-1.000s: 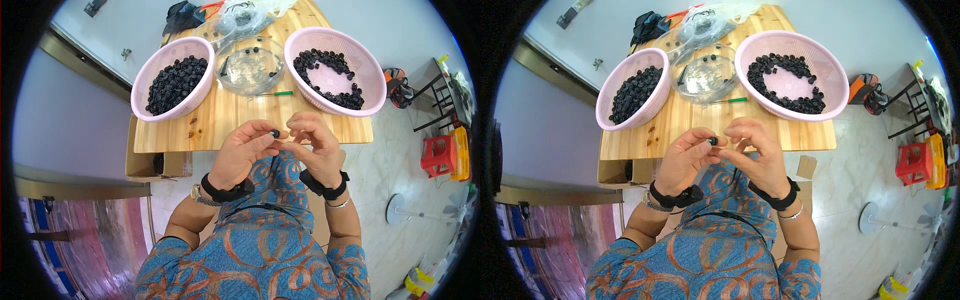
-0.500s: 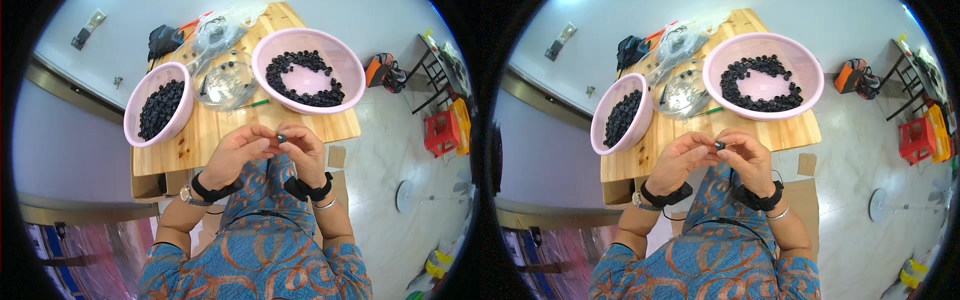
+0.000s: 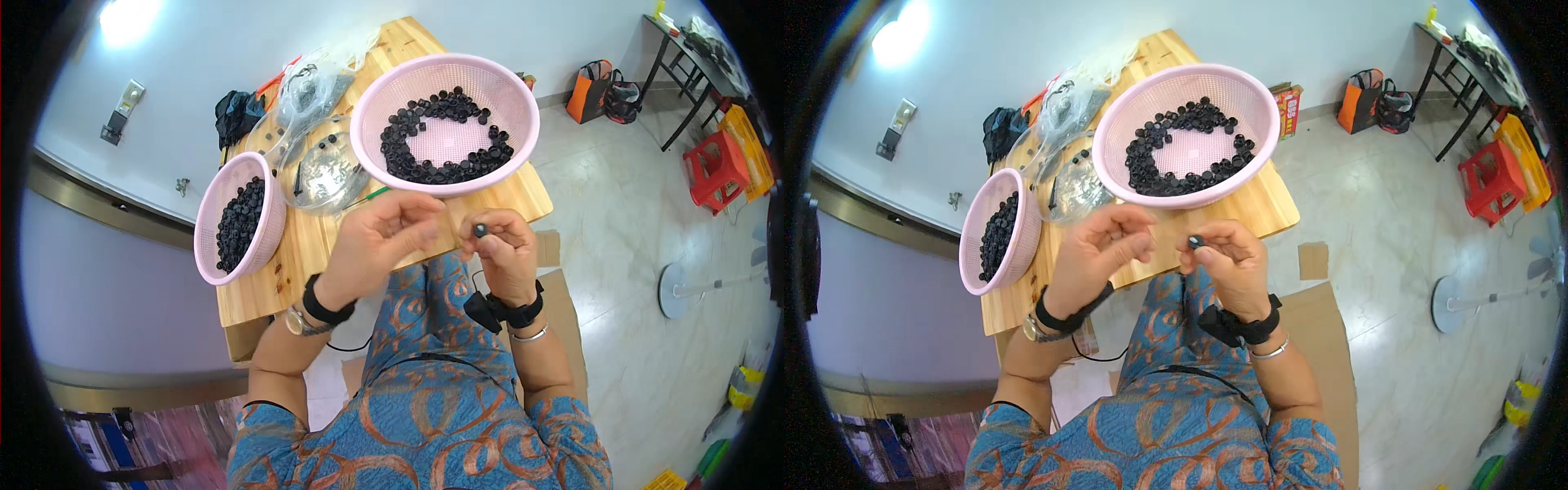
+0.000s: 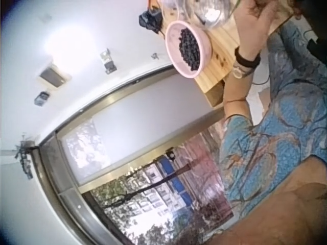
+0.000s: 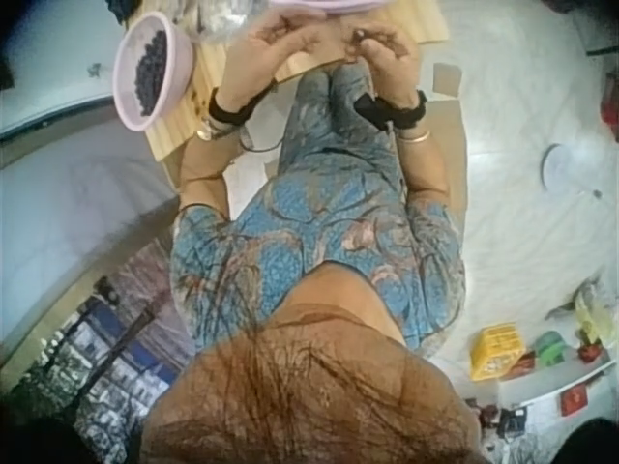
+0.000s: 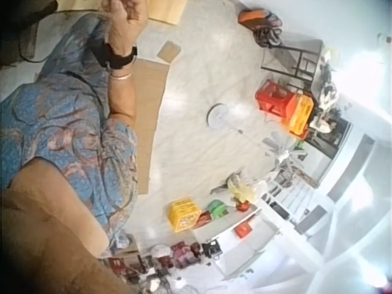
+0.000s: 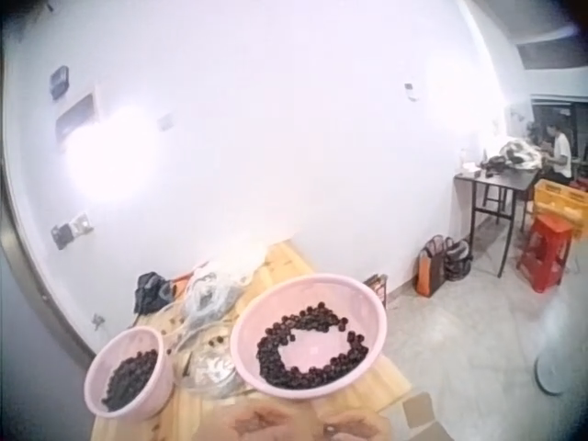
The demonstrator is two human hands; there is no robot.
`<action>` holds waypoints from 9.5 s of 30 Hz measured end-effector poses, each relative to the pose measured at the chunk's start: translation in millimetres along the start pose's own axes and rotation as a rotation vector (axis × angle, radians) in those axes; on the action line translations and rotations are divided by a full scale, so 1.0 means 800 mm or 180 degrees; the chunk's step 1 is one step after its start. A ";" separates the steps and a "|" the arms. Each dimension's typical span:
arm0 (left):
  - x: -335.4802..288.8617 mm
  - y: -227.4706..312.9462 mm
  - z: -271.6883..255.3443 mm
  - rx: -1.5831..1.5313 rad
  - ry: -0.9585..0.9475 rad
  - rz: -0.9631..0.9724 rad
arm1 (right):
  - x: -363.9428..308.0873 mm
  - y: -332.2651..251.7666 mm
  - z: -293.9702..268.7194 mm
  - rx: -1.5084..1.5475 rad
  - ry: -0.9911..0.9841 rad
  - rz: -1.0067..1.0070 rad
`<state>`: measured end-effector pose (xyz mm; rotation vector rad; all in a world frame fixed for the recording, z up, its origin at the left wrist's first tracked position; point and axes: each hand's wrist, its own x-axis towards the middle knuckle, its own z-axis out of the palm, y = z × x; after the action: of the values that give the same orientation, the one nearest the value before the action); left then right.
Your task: Inspecting and sorting small black components into baskets on a wooden table.
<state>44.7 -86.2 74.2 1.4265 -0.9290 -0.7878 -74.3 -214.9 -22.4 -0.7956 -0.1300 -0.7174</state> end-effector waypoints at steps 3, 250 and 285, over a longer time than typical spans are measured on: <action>0.034 0.023 -0.017 0.0867 0.0032 0.0067 | 0.003 -0.011 -0.012 0.0035 0.0079 -0.0259; -0.136 -0.052 -0.020 -0.1643 0.0424 -0.0407 | 0.017 -0.032 0.101 -0.3964 -0.3088 -0.0674; -0.131 0.067 -0.315 0.2246 0.2067 -0.0020 | 0.021 -0.029 0.058 -0.3017 -0.1829 0.1323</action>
<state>216.4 123.0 139.3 2.1153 -0.7019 0.0617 -68.9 -203.1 30.9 -1.8653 -0.1323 -0.0940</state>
